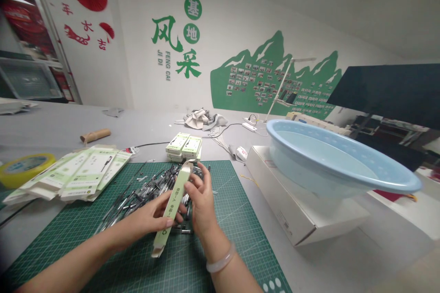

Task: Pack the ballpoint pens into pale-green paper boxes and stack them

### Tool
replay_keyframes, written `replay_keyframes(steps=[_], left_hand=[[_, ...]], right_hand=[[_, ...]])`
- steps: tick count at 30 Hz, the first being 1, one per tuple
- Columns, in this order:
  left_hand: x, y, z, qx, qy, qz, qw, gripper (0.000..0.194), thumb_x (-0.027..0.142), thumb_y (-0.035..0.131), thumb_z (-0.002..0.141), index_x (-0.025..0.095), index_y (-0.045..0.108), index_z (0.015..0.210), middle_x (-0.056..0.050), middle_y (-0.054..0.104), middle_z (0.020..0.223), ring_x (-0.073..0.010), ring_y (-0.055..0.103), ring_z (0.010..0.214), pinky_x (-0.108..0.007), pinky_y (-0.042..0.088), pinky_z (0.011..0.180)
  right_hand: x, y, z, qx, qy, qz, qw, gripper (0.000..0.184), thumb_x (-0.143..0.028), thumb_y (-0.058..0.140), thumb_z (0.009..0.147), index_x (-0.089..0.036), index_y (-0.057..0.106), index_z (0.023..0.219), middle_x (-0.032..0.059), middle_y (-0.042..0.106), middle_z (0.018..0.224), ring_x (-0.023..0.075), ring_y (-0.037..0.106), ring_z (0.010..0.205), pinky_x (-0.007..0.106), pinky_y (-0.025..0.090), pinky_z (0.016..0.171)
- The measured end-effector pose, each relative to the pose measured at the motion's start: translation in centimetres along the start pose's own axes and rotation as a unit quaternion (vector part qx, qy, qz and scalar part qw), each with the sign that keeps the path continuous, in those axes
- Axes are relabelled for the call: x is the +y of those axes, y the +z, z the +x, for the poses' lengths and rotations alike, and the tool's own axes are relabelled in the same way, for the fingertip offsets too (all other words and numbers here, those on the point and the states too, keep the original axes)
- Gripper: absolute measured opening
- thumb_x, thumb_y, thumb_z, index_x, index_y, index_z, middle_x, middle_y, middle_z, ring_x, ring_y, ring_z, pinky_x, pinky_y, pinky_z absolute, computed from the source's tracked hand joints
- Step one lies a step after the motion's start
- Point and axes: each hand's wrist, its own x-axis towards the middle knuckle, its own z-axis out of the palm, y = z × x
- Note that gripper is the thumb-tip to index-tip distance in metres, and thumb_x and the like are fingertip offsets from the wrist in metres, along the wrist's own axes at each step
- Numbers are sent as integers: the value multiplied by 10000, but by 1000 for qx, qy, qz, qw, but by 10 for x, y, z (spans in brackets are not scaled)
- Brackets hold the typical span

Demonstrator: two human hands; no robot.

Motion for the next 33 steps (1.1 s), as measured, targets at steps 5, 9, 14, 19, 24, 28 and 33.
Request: replay_keyframes(steps=[5, 9, 14, 19, 24, 28, 33], left_hand=[[-3, 0, 3, -10, 15, -12, 1000, 737, 425, 711, 675, 239, 426, 1328, -119, 565, 1245, -261, 570, 1077, -420, 426, 940], [-2, -4, 5, 143, 84, 59, 984, 661, 390, 670, 729, 234, 413, 1317, -128, 502, 1321, -269, 540, 1136, -417, 450, 942], [18, 0, -7, 291, 231, 254, 893, 435, 315, 573, 822, 288, 497, 1250, -64, 484, 1318, -235, 517, 1154, -377, 446, 978], [29, 2, -14, 299, 269, 352, 845, 368, 275, 551, 841, 311, 555, 1208, -39, 479, 1306, -235, 498, 1167, -350, 463, 960], [29, 0, -15, 293, 295, 386, 823, 391, 253, 540, 855, 329, 520, 1239, -44, 441, 1340, -234, 484, 1186, -388, 452, 977], [31, -2, -14, 278, 275, 444, 806, 421, 267, 518, 869, 336, 484, 1282, -38, 433, 1363, -236, 432, 1243, -426, 406, 1026], [33, -4, -13, 267, 258, 448, 813, 516, 295, 519, 865, 303, 389, 1364, -54, 436, 1381, -232, 420, 1259, -405, 436, 1004]], right_hand=[[3, 0, -1, 8, -24, -29, 999, 527, -259, 710, 715, -261, 461, 1180, 67, 630, 1107, 227, 634, 956, 359, 507, 812], [3, 1, -1, 22, -63, -75, 995, 611, -223, 749, 670, -256, 442, 1197, 79, 603, 1160, 230, 612, 1006, 365, 493, 859], [0, 6, -5, 23, -76, -119, 990, 639, -194, 768, 641, -254, 467, 1201, 81, 581, 1205, 245, 576, 1084, 374, 477, 908], [-1, 11, -10, 5, -67, -112, 991, 615, -209, 751, 665, -255, 463, 1206, 79, 588, 1175, 241, 588, 1040, 357, 512, 838], [2, 11, -10, -11, -64, -120, 991, 572, -228, 748, 678, -254, 474, 1179, 65, 579, 1168, 234, 593, 1021, 355, 512, 835], [7, 9, -9, -24, -56, -108, 992, 620, -250, 751, 675, -261, 454, 1219, 72, 545, 1226, 237, 583, 1041, 365, 507, 848], [11, 10, -11, -13, -55, -126, 990, 531, -250, 746, 675, -257, 504, 1147, 46, 555, 1192, 216, 574, 1026, 330, 502, 842]])
